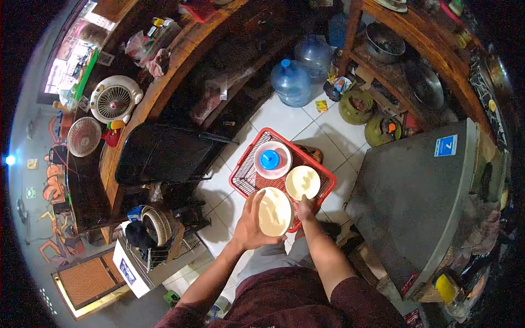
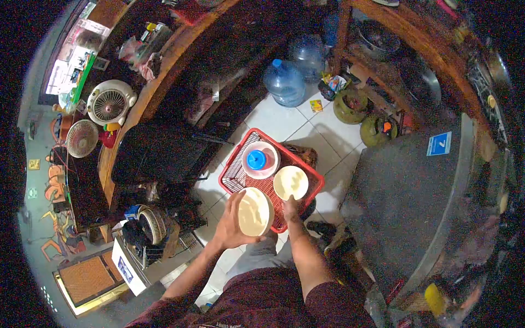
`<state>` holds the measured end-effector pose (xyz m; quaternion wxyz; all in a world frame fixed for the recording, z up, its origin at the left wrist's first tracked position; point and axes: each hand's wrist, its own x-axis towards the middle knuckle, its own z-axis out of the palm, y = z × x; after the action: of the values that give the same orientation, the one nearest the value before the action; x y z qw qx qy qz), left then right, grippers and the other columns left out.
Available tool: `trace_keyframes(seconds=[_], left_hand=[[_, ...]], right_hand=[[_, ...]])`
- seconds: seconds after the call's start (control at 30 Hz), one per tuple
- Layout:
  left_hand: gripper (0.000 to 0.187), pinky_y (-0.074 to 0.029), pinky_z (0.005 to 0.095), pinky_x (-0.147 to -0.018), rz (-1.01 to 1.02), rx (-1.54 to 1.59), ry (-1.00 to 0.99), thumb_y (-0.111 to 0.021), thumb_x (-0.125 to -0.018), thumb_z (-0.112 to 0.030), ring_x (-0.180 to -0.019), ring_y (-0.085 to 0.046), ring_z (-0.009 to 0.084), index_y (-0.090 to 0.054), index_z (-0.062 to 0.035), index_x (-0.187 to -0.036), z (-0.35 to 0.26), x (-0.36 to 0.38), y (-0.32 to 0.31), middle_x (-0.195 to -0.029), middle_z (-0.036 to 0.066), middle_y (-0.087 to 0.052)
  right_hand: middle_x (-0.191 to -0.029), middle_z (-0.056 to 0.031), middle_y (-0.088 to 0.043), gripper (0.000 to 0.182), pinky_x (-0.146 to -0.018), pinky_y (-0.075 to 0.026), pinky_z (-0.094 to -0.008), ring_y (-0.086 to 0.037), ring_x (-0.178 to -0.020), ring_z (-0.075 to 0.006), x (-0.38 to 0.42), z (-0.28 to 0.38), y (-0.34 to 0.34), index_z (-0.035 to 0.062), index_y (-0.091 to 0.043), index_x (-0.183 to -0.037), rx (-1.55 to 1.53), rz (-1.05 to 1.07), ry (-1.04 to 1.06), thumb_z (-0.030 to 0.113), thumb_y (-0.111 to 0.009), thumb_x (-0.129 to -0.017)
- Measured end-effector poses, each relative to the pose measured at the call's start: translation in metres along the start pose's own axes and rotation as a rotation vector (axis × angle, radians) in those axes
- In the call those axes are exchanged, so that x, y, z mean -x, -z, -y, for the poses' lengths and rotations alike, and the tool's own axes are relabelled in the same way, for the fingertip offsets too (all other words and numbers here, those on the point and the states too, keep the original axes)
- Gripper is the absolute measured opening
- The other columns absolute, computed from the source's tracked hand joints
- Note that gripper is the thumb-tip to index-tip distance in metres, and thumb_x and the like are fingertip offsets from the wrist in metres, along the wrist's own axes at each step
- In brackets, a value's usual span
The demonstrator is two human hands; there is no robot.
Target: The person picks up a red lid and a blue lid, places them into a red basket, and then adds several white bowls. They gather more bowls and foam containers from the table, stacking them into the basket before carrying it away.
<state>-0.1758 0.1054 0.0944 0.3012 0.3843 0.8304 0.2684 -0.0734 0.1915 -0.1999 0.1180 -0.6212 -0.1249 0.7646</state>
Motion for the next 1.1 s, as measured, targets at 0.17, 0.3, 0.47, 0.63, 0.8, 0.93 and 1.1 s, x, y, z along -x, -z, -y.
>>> trace_keyframes(seconds=[0.17, 0.3, 0.47, 0.63, 0.8, 0.93, 1.1], left_hand=[[0.122, -0.027, 0.0525, -0.106, 0.009, -0.207, -0.092, -0.084, -0.041, -0.040, -0.127, -0.028, 0.0465, -0.021, -0.0025, -0.139, 0.017, -0.033, -0.031, -0.135, 0.028, -0.029], [0.121, -0.026, 0.0541, -0.105, 0.024, -0.258, -0.088, -0.084, -0.038, -0.037, -0.128, -0.025, 0.0474, -0.023, -0.0044, -0.137, 0.032, -0.059, -0.060, -0.134, 0.029, -0.029], [0.122, -0.027, 0.0534, -0.105, 0.043, -0.304, -0.152, -0.087, -0.038, -0.037, -0.128, -0.025, 0.0487, -0.025, -0.0107, -0.140, 0.054, -0.094, -0.092, -0.137, 0.031, -0.025], [0.116, -0.020, 0.0503, -0.110, 0.154, -0.350, -0.197, -0.086, -0.046, -0.036, -0.131, -0.023, 0.0447, -0.023, -0.0116, -0.140, 0.064, -0.112, -0.118, -0.139, 0.029, -0.023], [0.114, -0.018, 0.0481, -0.112, 0.143, -0.342, -0.251, -0.084, -0.049, -0.041, -0.133, -0.020, 0.0432, -0.022, -0.0113, -0.141, 0.077, -0.122, -0.140, -0.141, 0.028, -0.021], [0.115, -0.019, 0.0512, -0.111, 0.151, -0.385, -0.203, -0.084, -0.049, -0.039, -0.133, -0.019, 0.0434, -0.021, -0.0128, -0.141, 0.075, -0.130, -0.145, -0.141, 0.028, -0.020], [0.114, -0.022, 0.0549, -0.107, 0.132, -0.358, -0.251, -0.085, -0.048, -0.036, -0.130, -0.021, 0.0459, -0.022, -0.0164, -0.141, 0.085, -0.135, -0.156, -0.140, 0.028, -0.021]], right_hand=[[-0.129, -0.0102, -0.045, 0.052, -0.087, -0.046, -0.0385, -0.051, -0.111, -0.0268, -0.032, -0.023, 0.018, 0.0152, -0.025, -0.137, -0.244, 0.294, 0.045, 0.037, -0.043, -0.094], [-0.125, -0.0055, -0.051, 0.045, -0.087, -0.045, -0.0347, -0.053, -0.108, -0.0193, 0.024, -0.002, 0.012, 0.0154, -0.039, -0.129, -0.292, 0.213, -0.039, 0.045, -0.037, -0.095], [-0.110, 0.0011, -0.057, 0.048, -0.079, -0.040, -0.0250, -0.052, -0.096, -0.0095, 0.059, 0.014, 0.011, 0.0140, -0.045, -0.125, -0.134, 0.018, -0.007, 0.050, -0.037, -0.093], [-0.133, -0.0114, -0.044, 0.051, -0.100, -0.033, -0.0299, -0.044, -0.122, -0.0195, 0.087, 0.013, 0.042, 0.0054, -0.038, -0.134, 0.037, 0.087, 0.457, 0.038, -0.044, -0.096], [-0.127, -0.0126, -0.050, 0.045, -0.101, -0.034, -0.0331, -0.046, -0.122, -0.0244, 0.109, 0.060, 0.052, 0.0024, -0.046, -0.128, 0.250, 0.119, 0.493, 0.035, -0.044, -0.096], [-0.122, -0.0125, -0.054, 0.040, -0.099, -0.037, -0.0355, -0.050, -0.117, -0.0224, 0.113, 0.082, 0.055, 0.0028, -0.051, -0.120, 0.174, 0.126, 0.426, 0.033, -0.046, -0.096], [-0.105, -0.0098, -0.061, 0.033, -0.080, -0.049, -0.0316, -0.062, -0.090, -0.0192, 0.119, 0.089, 0.067, 0.0030, -0.053, -0.113, 0.202, 0.094, 0.436, 0.030, -0.049, -0.095]])
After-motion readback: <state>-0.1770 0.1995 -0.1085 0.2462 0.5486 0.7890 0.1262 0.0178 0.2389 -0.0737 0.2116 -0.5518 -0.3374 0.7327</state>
